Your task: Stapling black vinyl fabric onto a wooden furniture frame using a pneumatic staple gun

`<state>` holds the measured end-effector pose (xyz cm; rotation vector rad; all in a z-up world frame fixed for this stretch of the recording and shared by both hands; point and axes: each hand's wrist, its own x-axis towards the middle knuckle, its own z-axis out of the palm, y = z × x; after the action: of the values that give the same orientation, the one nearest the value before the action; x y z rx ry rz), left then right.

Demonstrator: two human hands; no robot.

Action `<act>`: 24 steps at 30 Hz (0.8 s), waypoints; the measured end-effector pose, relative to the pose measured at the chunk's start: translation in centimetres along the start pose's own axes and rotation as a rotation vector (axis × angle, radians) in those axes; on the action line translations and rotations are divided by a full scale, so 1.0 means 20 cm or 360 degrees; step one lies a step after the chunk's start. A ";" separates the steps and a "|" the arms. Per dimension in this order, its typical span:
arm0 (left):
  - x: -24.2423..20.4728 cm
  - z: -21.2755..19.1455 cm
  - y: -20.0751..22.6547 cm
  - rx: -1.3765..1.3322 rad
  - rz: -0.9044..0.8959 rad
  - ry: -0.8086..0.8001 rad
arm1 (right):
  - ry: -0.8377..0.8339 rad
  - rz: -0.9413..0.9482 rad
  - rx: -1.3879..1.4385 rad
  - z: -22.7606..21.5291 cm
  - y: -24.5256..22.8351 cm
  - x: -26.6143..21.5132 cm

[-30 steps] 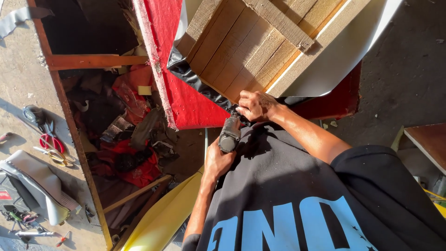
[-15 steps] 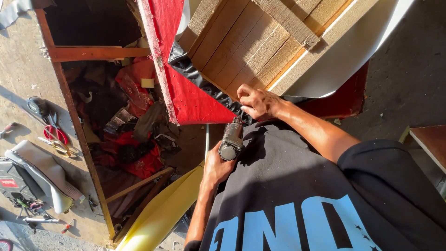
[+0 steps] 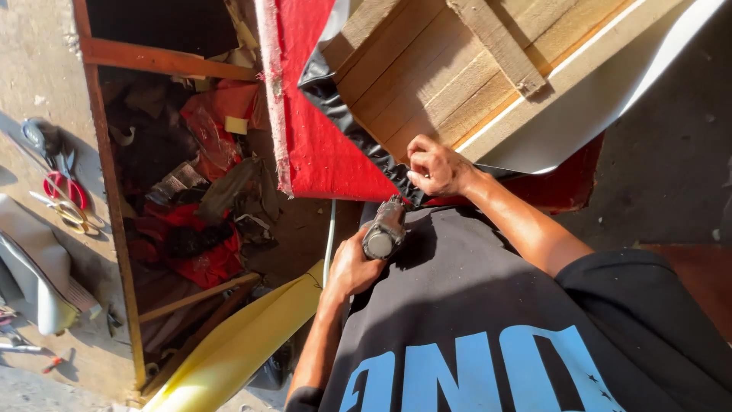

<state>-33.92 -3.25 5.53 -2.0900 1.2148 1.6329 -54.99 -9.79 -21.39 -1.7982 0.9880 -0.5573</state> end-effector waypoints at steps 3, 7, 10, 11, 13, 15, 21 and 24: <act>-0.04 -0.06 -0.20 -0.0054 0.0006 0.0058 | 0.0154 0.0145 -0.0035 -0.06 -0.15 0.04; 0.03 -0.10 -0.45 -0.0149 -0.0025 0.0170 | 0.0403 0.0465 -0.0110 0.00 -0.45 0.23; 0.08 -0.17 -0.52 -0.0279 -0.0030 0.0225 | 0.0614 0.0430 -0.0288 0.15 -0.33 0.41; 0.08 -0.20 -0.53 -0.0303 -0.0035 0.0248 | 0.0687 0.0398 -0.0328 0.18 -0.32 0.46; 0.09 -0.27 -0.56 -0.0339 -0.0025 0.0279 | 0.0763 0.0350 -0.0383 0.22 -0.33 0.53; 0.11 -0.33 -0.60 -0.0363 -0.0003 0.0320 | 0.0890 0.0320 -0.0363 0.24 -0.38 0.56; 0.24 -0.50 -0.67 -0.0424 0.0160 0.0410 | 0.1105 0.0261 -0.0308 0.29 -0.42 0.60; 0.35 -0.54 -0.70 -0.0423 0.0269 0.0389 | 0.1126 0.0317 -0.0286 0.29 -0.44 0.60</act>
<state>-16.10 -4.36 -1.10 -2.4715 1.3440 1.7328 -40.50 -14.87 -16.61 -1.6474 1.7178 -1.0386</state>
